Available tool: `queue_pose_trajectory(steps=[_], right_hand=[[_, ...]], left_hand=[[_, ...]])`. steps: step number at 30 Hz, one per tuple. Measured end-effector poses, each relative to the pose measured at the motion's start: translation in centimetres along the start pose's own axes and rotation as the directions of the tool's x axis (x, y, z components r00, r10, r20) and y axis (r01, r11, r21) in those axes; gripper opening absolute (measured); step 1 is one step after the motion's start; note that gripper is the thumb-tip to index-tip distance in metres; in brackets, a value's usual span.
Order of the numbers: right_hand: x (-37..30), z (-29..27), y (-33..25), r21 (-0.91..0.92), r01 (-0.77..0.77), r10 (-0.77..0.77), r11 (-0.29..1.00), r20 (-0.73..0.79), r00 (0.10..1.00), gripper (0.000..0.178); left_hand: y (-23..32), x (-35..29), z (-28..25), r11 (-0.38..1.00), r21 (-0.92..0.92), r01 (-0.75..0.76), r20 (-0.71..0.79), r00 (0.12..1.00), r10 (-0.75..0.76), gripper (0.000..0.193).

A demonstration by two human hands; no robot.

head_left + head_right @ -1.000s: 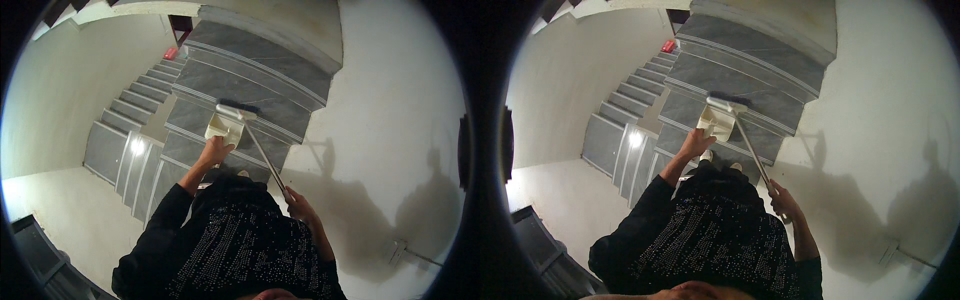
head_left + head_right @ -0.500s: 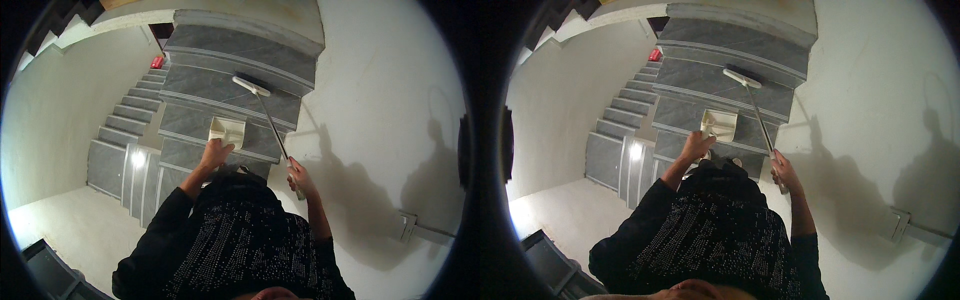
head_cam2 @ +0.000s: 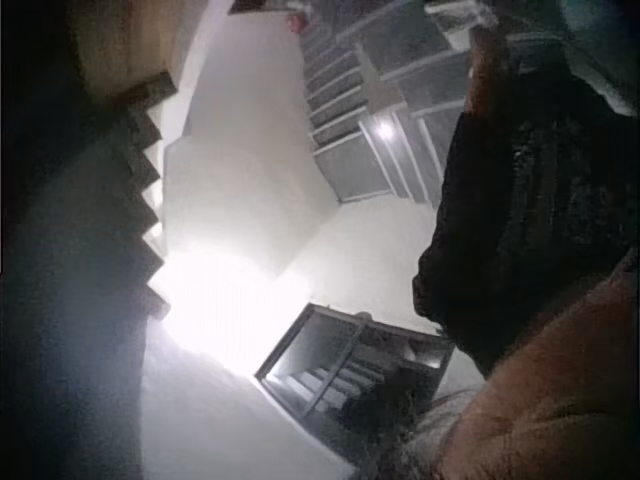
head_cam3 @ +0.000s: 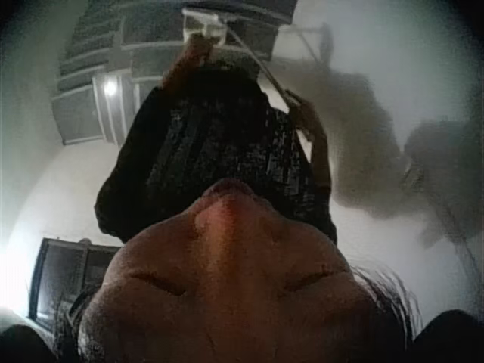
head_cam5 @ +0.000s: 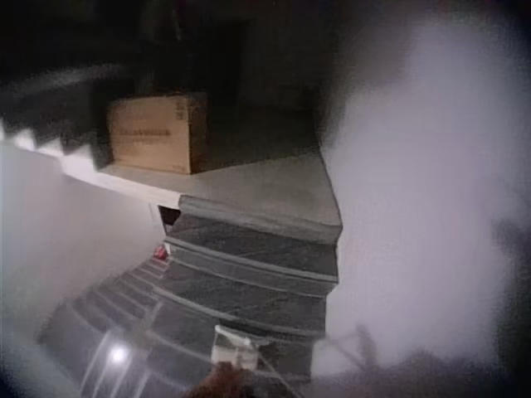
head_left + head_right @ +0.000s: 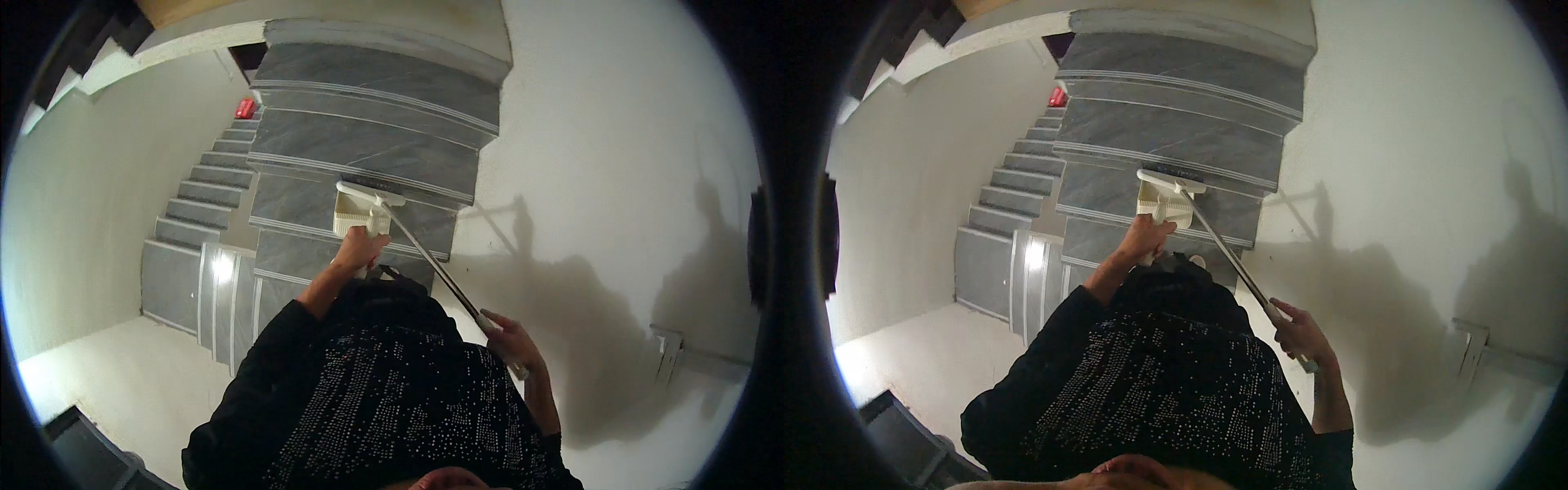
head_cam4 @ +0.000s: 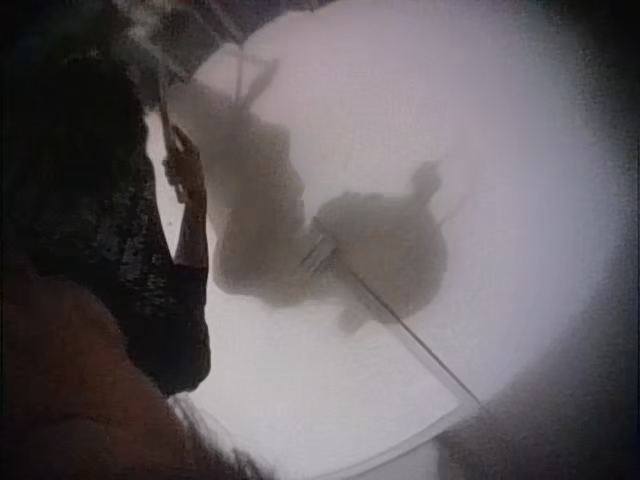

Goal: The person paints the risers of a staircase using a roller and a paint tray. They repeatedly dip the roller into the tray and apply white paint to each riser, working their way down the stairs.

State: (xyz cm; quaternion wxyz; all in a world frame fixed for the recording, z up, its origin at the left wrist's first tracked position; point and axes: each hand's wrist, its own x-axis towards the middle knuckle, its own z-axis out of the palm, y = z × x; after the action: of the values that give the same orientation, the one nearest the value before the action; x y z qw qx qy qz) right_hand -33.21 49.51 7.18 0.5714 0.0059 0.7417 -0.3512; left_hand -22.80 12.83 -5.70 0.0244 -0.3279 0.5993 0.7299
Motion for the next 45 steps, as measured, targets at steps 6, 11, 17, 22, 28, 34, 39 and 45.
queue_pose_trajectory(steps=[6,11,17,22,28,34,39,45], right_hand=[[1.2,0.5,-4.4,-0.094,0.054,-0.068,0.994,-0.143,0.987,0.056],[9.8,0.0,-1.4,0.109,0.141,-0.12,0.984,-0.185,0.976,0.06],[7.7,1.4,1.6,0.159,0.001,0.021,0.987,-0.134,0.991,0.06],[2.3,0.4,2.8,0.207,-0.03,0.041,0.978,-0.05,0.998,0.058],[-0.6,-0.4,-0.6,0.117,0.033,-0.014,0.993,-0.164,0.986,0.055],[8.7,-1.9,1.2,0.245,0.192,-0.139,0.95,-0.218,0.966,0.058],[11.1,-1.0,4.4,0.201,0.059,-0.017,0.978,-0.206,0.978,0.058],[4.8,-0.1,6.1,0.16,-0.013,0.034,0.987,-0.125,0.992,0.056]], left_hand=[[0.3,-0.4,2.5,1.0,0.016,0.025,0.033,0.999,-0.025,0.024],[-1.8,1.2,4.7,0.972,0.15,-0.18,0.032,0.984,0.177,0.023],[0.1,1.1,7.0,0.998,0.034,0.062,0.072,0.995,-0.064,0.019],[0.3,1.6,8.0,0.988,-0.068,0.136,0.146,0.981,-0.125,0.018],[-1.3,3.2,8.7,0.979,-0.123,0.164,0.195,0.971,-0.138,0.025],[-1.5,3.8,11.8,0.986,-0.035,0.165,0.238,0.959,-0.152,0.032],[-0.7,3.8,14.1,0.987,-0.016,0.157,0.296,0.944,-0.145,0.028],[-2.2,5.0,15.1,0.942,-0.24,0.233,0.262,0.95,-0.168,0.032]])
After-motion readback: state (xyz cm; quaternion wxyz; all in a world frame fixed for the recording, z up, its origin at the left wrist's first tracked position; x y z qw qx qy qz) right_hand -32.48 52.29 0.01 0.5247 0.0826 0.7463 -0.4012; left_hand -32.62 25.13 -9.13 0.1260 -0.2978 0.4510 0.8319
